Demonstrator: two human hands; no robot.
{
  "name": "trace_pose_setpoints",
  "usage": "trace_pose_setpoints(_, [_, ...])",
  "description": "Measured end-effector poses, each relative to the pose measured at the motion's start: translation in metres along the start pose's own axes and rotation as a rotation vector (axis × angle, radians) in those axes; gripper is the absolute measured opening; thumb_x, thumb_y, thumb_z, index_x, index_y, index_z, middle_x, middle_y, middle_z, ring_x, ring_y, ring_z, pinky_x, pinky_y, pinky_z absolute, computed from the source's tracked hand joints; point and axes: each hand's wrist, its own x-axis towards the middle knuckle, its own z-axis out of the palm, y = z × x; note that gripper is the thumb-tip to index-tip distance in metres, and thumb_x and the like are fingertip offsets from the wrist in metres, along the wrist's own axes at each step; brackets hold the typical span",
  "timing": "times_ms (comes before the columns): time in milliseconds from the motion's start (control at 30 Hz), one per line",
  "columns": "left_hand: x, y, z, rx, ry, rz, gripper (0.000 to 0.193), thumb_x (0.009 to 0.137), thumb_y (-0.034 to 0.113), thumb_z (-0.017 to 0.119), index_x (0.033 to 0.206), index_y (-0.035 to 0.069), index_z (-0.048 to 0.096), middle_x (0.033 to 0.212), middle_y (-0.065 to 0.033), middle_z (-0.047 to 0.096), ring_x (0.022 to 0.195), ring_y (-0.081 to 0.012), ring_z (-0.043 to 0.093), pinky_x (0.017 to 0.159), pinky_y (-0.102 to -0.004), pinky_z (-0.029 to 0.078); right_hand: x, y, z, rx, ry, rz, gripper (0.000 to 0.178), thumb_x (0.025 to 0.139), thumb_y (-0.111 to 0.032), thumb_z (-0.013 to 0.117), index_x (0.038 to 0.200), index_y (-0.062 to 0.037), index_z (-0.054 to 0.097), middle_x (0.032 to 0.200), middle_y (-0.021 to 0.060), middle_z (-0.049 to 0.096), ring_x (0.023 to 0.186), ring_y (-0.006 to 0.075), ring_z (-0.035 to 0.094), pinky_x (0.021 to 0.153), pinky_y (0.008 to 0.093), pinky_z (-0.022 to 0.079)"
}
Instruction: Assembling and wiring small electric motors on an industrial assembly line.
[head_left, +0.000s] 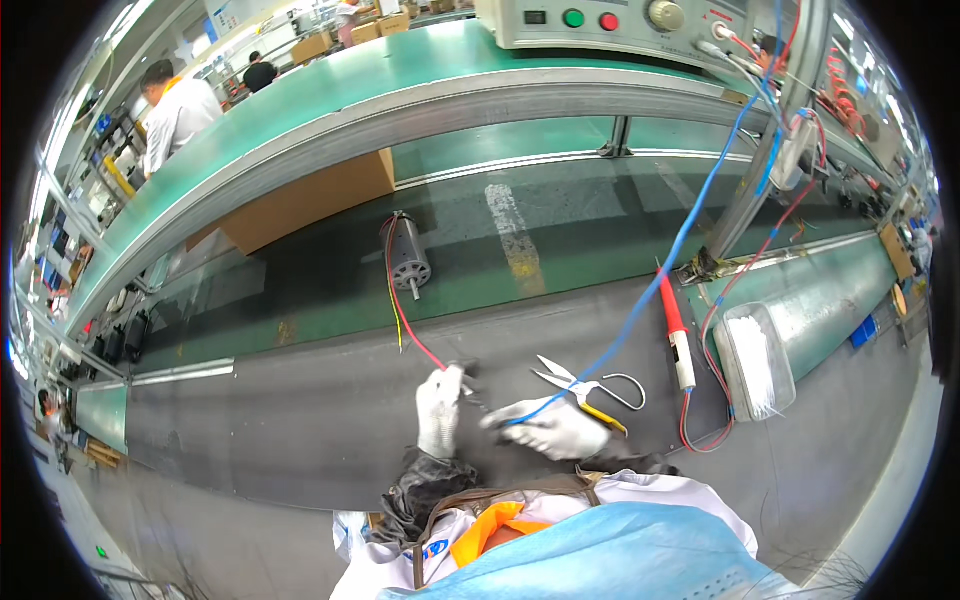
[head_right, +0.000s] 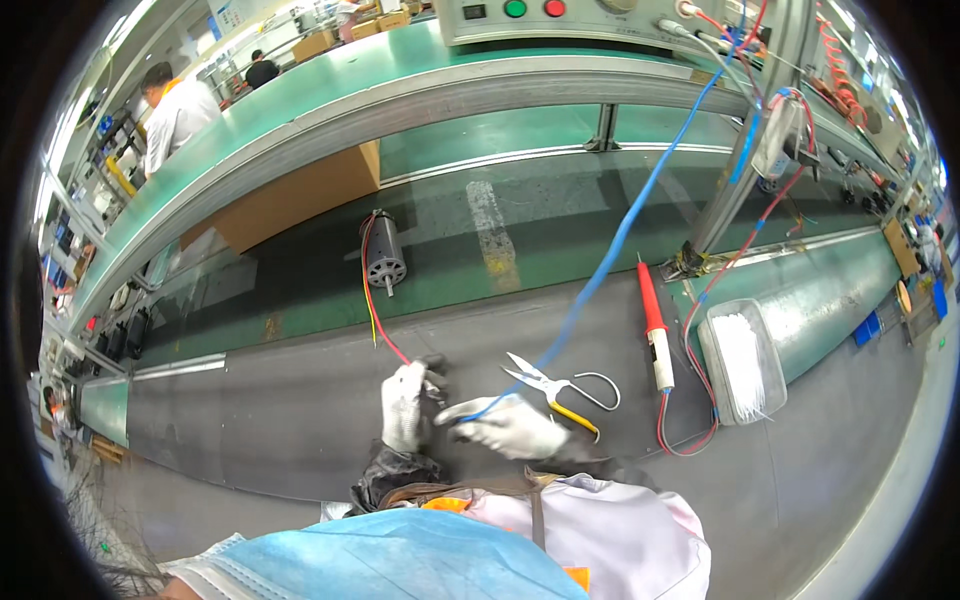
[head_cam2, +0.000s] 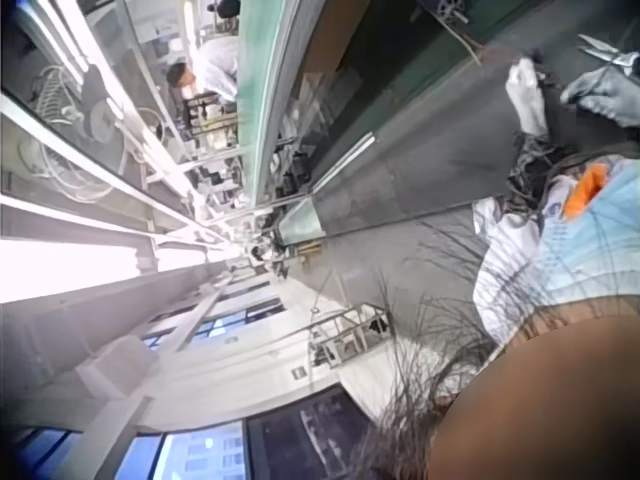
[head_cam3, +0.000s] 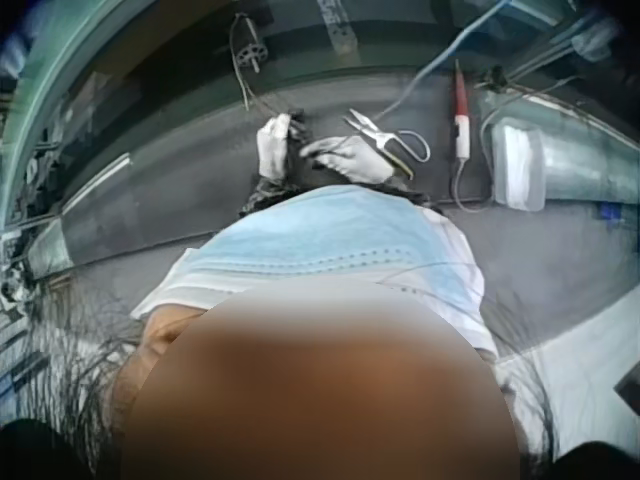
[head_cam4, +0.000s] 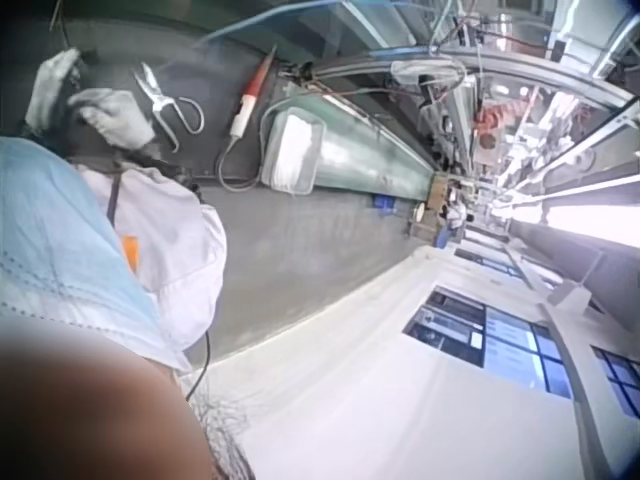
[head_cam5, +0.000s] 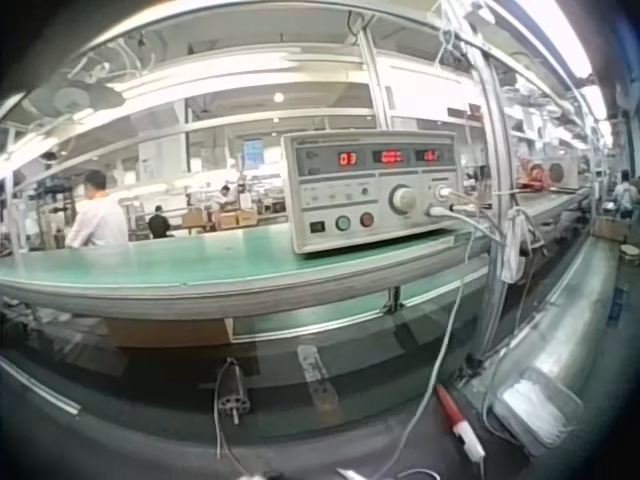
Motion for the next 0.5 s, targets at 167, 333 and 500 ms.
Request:
trace_pose_setpoints(167, [0.006, -0.009, -0.118, 0.741, 0.887, 0.355, 0.023, 0.096, 0.017, 0.064, 0.106, -0.004, 0.066, 0.106, -0.0188, 0.066, 0.092, -0.0274, 0.063, 0.085, -0.0402, 0.050, 0.014, -0.030, 0.031, -0.427, -0.105, -0.117, 0.063, 0.096, -0.028, 0.069, 0.149, -0.0025, 0.046, 0.094, 0.0069, 0.074, 0.072, 0.0140, 0.064, 0.065, 0.0339, 0.053])
trace_pose_setpoints(333, [-0.016, 0.041, -0.099, 1.096, 1.016, 0.649, 0.042, 0.090, 0.013, 0.069, 0.128, -0.001, 0.059, 0.129, -0.0234, 0.058, 0.123, -0.0399, 0.052, 0.105, -0.0490, 0.043, 0.044, 0.043, 0.003, -1.234, 0.427, 0.094, 0.067, 0.095, -0.034, 0.069, 0.153, -0.0135, 0.042, 0.104, 0.0148, 0.075, 0.077, 0.0232, 0.072, 0.069, 0.0411, 0.057])
trace_pose_setpoints(500, [-0.032, 0.076, 0.024, 0.237, -0.130, 1.002, 0.026, 0.079, 0.019, 0.067, 0.100, 0.003, 0.067, 0.091, -0.0095, 0.066, 0.093, -0.0301, 0.065, 0.085, -0.0453, 0.051, 0.019, 0.152, -0.014, -1.245, -0.069, -0.384, 0.094, 0.088, -0.039, 0.075, 0.162, -0.0181, 0.020, 0.111, 0.0166, 0.075, 0.081, 0.0304, 0.074, 0.076, 0.0429, 0.058])
